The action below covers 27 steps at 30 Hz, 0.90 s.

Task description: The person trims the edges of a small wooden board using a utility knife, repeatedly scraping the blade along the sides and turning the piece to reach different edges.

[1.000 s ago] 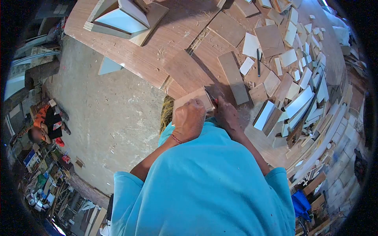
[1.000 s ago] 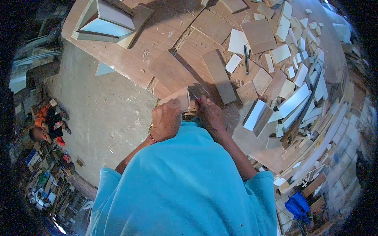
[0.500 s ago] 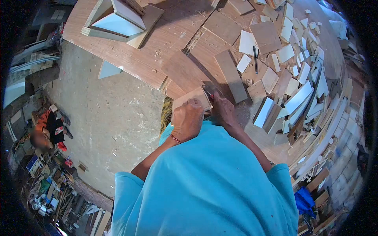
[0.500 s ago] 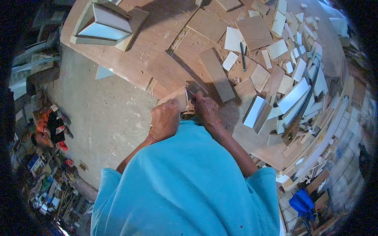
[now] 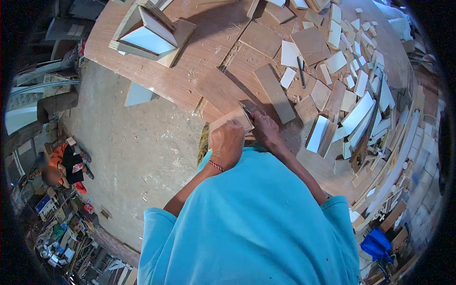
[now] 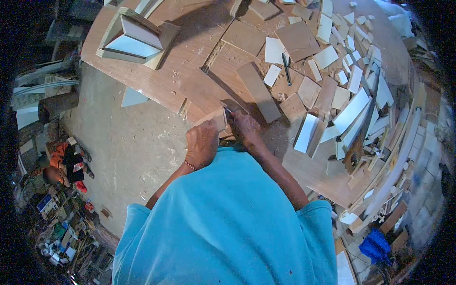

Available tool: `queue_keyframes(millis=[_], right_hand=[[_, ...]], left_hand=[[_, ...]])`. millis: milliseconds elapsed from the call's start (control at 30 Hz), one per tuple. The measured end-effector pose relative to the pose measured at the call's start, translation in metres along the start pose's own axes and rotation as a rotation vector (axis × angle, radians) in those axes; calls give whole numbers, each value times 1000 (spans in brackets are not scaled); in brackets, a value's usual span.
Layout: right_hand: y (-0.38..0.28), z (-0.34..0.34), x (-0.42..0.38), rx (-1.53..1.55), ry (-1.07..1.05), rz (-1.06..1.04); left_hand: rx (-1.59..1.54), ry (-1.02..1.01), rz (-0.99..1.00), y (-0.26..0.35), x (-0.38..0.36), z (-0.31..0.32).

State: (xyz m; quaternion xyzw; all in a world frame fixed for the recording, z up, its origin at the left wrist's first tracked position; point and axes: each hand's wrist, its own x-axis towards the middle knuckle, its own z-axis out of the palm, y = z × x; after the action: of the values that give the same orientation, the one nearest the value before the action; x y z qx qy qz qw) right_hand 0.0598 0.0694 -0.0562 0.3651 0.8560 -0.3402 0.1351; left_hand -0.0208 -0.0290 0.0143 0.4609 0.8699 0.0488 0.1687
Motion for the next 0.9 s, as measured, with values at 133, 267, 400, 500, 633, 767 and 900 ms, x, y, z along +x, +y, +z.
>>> queue_keyframes(millis=[133,267,400,500,633,767,900], right_hand=[[8,6,-17,11,28,6],[17,8,-19,-1,80,-82],[10,0,-15,-51,53,-52],[7,-1,-11,-80,-49,29],[10,5,-11,-102,-36,40],[8,5,-11,-106,16,9],[14,11,-11,-65,-3,5]], left_hand=[[-16,-26,-27,-2,3,0],[-29,-4,11,-2,1,0],[-30,-30,-22,-4,2,2],[-22,-39,9,-4,2,-1],[-2,-21,5,-1,2,0],[74,5,36,2,-1,3],[98,41,66,6,-6,8]])
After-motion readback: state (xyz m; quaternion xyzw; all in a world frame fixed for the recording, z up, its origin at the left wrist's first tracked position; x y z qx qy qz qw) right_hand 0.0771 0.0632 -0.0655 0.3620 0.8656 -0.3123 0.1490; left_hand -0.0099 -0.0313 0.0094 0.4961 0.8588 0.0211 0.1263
